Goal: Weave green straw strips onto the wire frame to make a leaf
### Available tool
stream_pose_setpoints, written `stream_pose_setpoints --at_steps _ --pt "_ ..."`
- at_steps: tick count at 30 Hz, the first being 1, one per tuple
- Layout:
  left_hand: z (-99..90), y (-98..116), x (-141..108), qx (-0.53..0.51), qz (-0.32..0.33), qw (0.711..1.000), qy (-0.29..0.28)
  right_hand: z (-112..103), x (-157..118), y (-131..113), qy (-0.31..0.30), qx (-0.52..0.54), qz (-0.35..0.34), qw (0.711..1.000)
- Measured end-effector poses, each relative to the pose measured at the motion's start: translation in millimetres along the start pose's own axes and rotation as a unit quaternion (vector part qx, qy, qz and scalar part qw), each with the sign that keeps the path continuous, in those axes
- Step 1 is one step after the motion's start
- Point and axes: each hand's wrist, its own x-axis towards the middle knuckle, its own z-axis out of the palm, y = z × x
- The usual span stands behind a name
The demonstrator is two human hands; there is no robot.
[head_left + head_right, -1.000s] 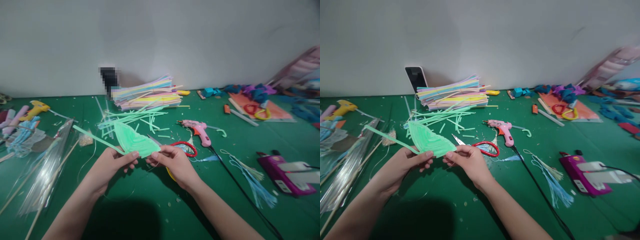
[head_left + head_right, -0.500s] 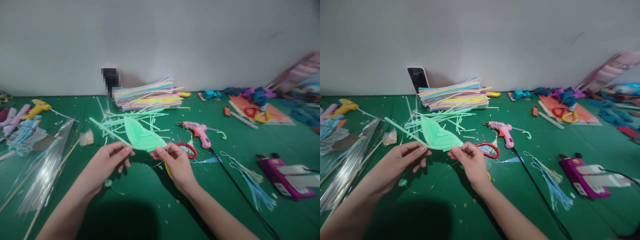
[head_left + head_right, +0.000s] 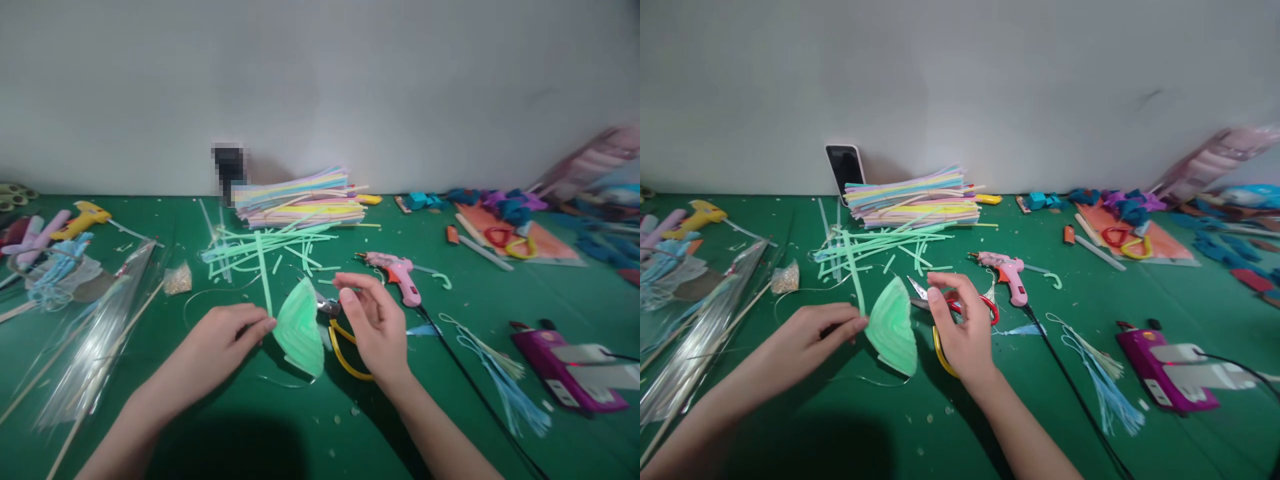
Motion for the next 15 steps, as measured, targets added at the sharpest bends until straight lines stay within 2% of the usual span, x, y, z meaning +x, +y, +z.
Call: stream_pose_setpoints --at_steps 2,5,8,11,13,15 --pt "7.4 3.2 1.2 0.033 0.020 0.999 -0.008 -2.2 -1.0 -4.6 0.014 -0.045 -0.037 0.998" --pt "16.1 5.8 2.1 0.067 0.034 0.997 -0.023 -0.2 -3.5 -4.7 -0.021 -0.048 -0.013 0.999" --pt "20.9 5.7 1.6 0.085 0.056 0.994 -0.035 4.5 -2.5 1.4 -0.049 0.023 0.089 0.995" --pt "23.1 5.1 0.5 0.094 0.088 0.991 -0.047 5.3 2.2 6.3 -0.063 0.129 0.210 0.967" --pt "24.1 5.1 -0.2 0.101 0.108 0.987 -0.059 2.7 5.3 6.1 -0.116 0.189 0.257 0.941" --pt "25.0 5.0 -0.4 0.108 0.130 0.983 -0.070 -0.9 7.0 3.7 -0.176 0.218 0.271 0.921"
